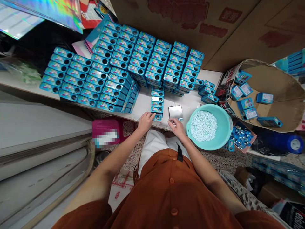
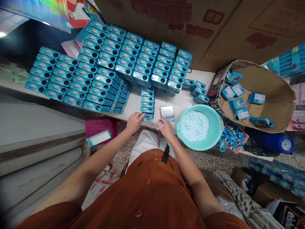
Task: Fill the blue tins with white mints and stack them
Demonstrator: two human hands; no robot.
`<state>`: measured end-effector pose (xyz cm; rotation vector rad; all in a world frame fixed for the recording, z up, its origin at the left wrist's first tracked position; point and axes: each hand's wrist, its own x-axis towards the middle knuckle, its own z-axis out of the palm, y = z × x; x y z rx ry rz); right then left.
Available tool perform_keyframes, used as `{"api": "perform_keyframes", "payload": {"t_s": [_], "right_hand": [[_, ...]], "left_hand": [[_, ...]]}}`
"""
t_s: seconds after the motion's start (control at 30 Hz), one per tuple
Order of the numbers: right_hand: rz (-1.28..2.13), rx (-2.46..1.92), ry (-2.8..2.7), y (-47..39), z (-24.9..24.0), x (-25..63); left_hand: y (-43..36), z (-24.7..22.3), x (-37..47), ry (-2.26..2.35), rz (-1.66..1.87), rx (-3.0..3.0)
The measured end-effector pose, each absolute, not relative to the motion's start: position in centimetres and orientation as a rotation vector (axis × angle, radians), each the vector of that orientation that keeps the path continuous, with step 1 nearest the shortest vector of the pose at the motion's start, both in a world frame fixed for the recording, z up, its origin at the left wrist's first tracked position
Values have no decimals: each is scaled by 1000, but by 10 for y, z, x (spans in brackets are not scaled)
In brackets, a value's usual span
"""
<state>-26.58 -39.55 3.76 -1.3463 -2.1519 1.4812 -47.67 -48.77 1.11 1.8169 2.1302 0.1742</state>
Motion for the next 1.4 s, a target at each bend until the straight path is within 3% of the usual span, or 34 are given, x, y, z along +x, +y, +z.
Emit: {"api": "perform_keyframes", "payload": {"t_s": [0.17,0.4,0.63,0.77,0.87,0.97,1.1,1.2,1.4], "right_hand": [[1468,-1326,-2154,-394,38,-263],[1432,-1384,-2095,-392,40,-246],[1415,-1466,-2052,-396,33,-231],[1474,-1418,-2062,-396,26,-242],[1524,-1393,-2066,-387,21,-269],[1500,-1426,-1998,-365,11,-310],[1372,-1498,-2081,-323,-12,-372],[1365,-1604,-2155,-300,-30,-404],[1424,-1801,-2135,-300,-44,-423]], "left_hand": [[-482,10,-467,2097,130,1863],[-467,21,-438,2257,348,1856],[-428,-4,-435,2287,372,1720],[-441,-3,-440,2245,600,1699],[-461,5,-436,2418,974,1297],[-476,6,-426,2466,1318,217],[-472,-1,-409,1497,1272,-804],[-455,-5,-408,1172,1353,-881],[-450,-5,-430,1165,1439,-913]]}}
